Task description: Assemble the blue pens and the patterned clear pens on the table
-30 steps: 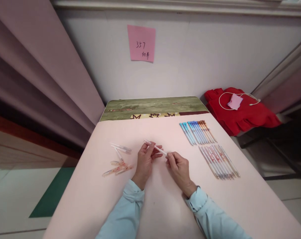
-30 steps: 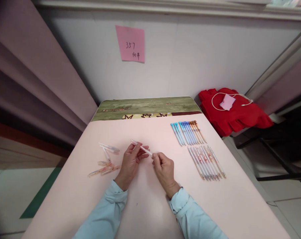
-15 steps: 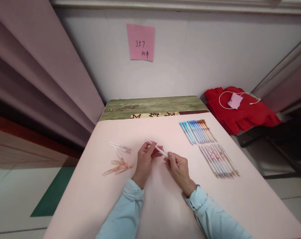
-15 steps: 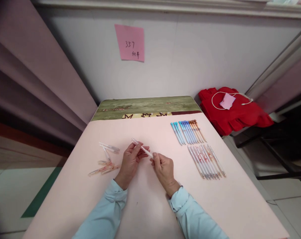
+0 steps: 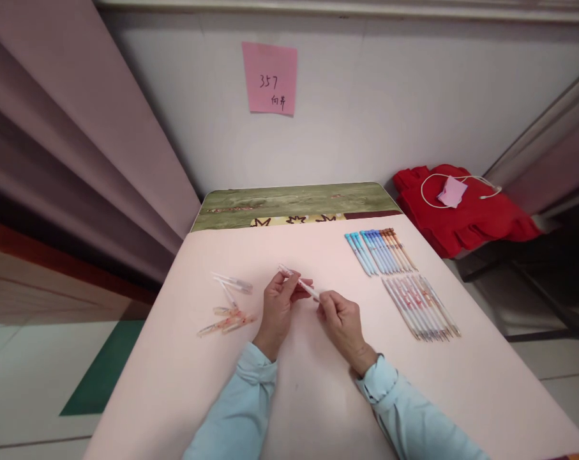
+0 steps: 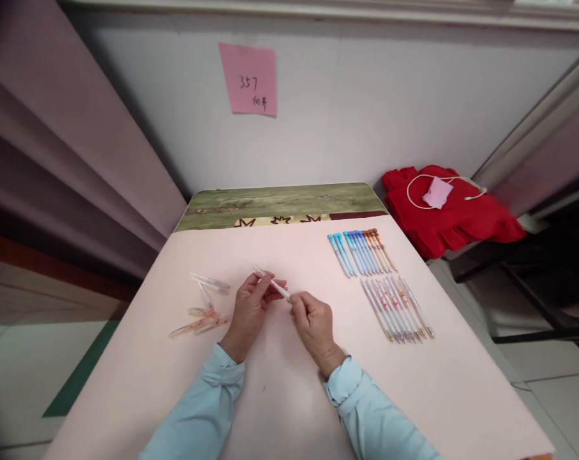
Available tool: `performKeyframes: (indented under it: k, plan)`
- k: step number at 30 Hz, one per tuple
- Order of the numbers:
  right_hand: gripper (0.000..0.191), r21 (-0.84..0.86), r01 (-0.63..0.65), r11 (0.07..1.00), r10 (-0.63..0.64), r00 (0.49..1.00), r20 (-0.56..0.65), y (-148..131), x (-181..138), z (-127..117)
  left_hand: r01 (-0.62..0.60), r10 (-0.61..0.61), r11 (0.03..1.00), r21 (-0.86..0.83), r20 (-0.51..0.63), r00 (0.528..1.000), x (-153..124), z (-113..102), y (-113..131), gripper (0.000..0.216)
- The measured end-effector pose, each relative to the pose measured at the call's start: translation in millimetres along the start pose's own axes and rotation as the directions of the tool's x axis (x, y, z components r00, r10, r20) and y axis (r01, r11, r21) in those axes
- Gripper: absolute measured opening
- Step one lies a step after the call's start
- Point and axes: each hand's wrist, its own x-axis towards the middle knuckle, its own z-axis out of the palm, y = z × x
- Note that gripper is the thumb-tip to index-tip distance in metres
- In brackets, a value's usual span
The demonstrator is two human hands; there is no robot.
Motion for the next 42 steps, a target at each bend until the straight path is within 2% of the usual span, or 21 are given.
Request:
performKeyframes:
  k: [4, 10, 13, 17, 22, 25, 29, 33, 37, 39, 42]
  plan:
    - [0.024, -0.015, 0.037, 0.999, -0.038, 0.996, -0.077, -1, 1, 1, -0.017, 0.017, 0.999, 0.039, 0.008, 1.000, 1, -1, -2, 0.025]
    - [0.025, 0.071, -0.051, 0.996, 0.047, 0.997, 0.058, -3, 0, -2, -0.041, 0.038, 0.998, 0.050, 0.056, 0.998, -2, -2, 1, 0.021]
    - [0.026, 0.066, -0.049, 0.997, 0.043, 0.995, 0.089, -4, 0, -2, -0.050, 0.047, 0.997, 0.064, 0.049, 0.998, -2, -2, 1, 0.021]
    - [0.023, -0.126, 0.065, 0.990, -0.061, 0.997, 0.036, -4, 1, 0, -0.057, 0.059, 0.991, 0.120, -0.013, 0.998, 2, -3, -1, 0.025]
    - [0.016, -0.356, 0.171, 0.919, -0.186, 0.982, -0.009, -9, 4, -3, -0.076, 0.084, 0.975, 0.209, -0.031, 0.996, 4, -2, -4, 0.029]
    - [0.013, -0.445, 0.177, 0.878, -0.192, 0.981, 0.011, -16, 1, -9, -0.105, 0.111, 0.956, 0.274, -0.007, 0.994, 1, 0, -5, 0.029]
    - [0.012, -0.468, 0.127, 0.875, -0.135, 0.991, 0.017, -25, -13, -19, -0.131, 0.115, 0.937, 0.324, 0.069, 0.991, -6, 6, -7, 0.027]
    - [0.006, -0.475, 0.082, 0.876, -0.099, 0.995, -0.009, -31, -32, -36, -0.122, 0.073, 0.930, 0.347, 0.152, 0.986, -18, 18, -12, 0.027]
    - [0.006, -0.539, 0.013, 0.842, -0.058, 0.996, -0.068, -25, -46, -68, -0.095, -0.007, 0.917, 0.387, 0.255, 0.967, -31, 31, -17, 0.031]
    - [0.007, -0.612, -0.078, 0.787, -0.009, 0.990, -0.139, -18, -50, -89, -0.108, 0.003, 0.906, 0.410, 0.249, 0.969, -35, 31, -17, 0.035]
    - [0.011, -0.730, -0.216, 0.649, 0.053, 0.969, -0.241, -5, -53, -119, -0.158, 0.104, 0.872, 0.463, 0.141, 0.985, -39, 22, -16, 0.032]
